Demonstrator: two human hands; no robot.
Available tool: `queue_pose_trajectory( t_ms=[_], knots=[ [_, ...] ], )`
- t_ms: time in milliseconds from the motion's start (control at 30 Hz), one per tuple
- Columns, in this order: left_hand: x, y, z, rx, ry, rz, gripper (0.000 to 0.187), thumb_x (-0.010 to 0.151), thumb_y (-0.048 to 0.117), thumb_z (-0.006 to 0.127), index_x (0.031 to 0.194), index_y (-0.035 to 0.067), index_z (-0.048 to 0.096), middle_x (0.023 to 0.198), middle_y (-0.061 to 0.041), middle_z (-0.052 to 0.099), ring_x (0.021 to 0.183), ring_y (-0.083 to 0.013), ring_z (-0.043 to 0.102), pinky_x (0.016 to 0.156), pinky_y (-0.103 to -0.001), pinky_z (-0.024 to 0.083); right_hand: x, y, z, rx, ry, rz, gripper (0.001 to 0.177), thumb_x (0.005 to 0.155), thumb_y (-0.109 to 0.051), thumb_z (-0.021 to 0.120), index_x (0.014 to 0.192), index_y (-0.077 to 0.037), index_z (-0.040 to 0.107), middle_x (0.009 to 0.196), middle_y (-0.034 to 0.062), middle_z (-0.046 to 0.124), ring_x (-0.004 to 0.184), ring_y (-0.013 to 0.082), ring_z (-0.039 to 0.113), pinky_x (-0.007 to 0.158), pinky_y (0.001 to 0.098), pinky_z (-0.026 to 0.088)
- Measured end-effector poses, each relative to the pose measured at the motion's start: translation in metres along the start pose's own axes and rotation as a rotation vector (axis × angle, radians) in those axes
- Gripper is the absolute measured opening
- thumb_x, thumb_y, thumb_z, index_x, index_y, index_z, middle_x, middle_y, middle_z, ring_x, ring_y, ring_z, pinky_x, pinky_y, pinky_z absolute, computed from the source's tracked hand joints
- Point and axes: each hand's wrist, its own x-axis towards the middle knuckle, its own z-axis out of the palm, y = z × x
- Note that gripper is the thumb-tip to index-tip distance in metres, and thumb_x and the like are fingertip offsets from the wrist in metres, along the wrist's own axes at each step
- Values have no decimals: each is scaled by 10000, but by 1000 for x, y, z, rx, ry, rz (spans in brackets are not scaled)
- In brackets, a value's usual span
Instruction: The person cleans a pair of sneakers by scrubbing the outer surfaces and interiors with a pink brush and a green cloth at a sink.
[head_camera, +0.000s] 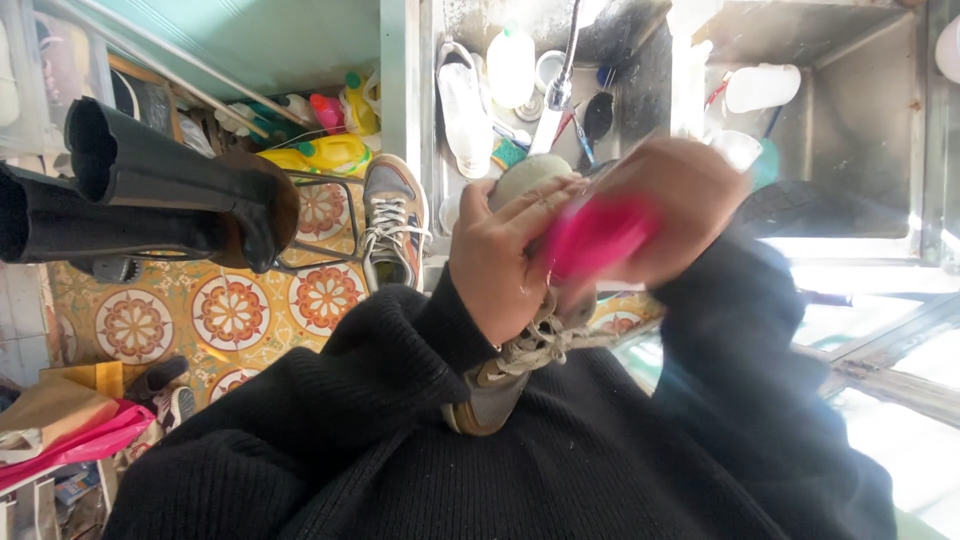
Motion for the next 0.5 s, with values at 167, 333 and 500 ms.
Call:
queue_pose_trajectory(
  t_ms=[167, 333, 500],
  knots=[
    [-5, 5, -7, 20, -44, -32, 445, 1288, 394, 618, 1669, 219, 769, 1657, -43, 878, 1456, -348, 813, 1264, -601, 463, -14, 20, -1, 338, -488, -220, 300, 1179, -559, 696, 1260, -482, 975, 897, -160, 957, 760, 69, 926, 540, 193, 759],
    [-7, 6, 0, 27, 2, 72, 599, 1142, 519, 851, 1609, 146, 818, 1612, -84, 886, 1566, -258, 788, 1322, -619, 466, 1, -55, 29, -43, 756, -140, 576, 1207, -479, 668, 829, -106, 891, 662, 70, 818, 623, 199, 862, 634, 299, 688],
    [-10, 4, -5, 42, 2, -52, 438, 1231, 257, 766, 1667, 231, 787, 1689, 1, 847, 1278, -464, 658, 1248, -629, 559, -55, 67, 2, 91, -602, 56, 384, 1153, -525, 638, 1183, -276, 929, 859, -38, 916, 758, 86, 907, 682, 213, 779]
  ],
)
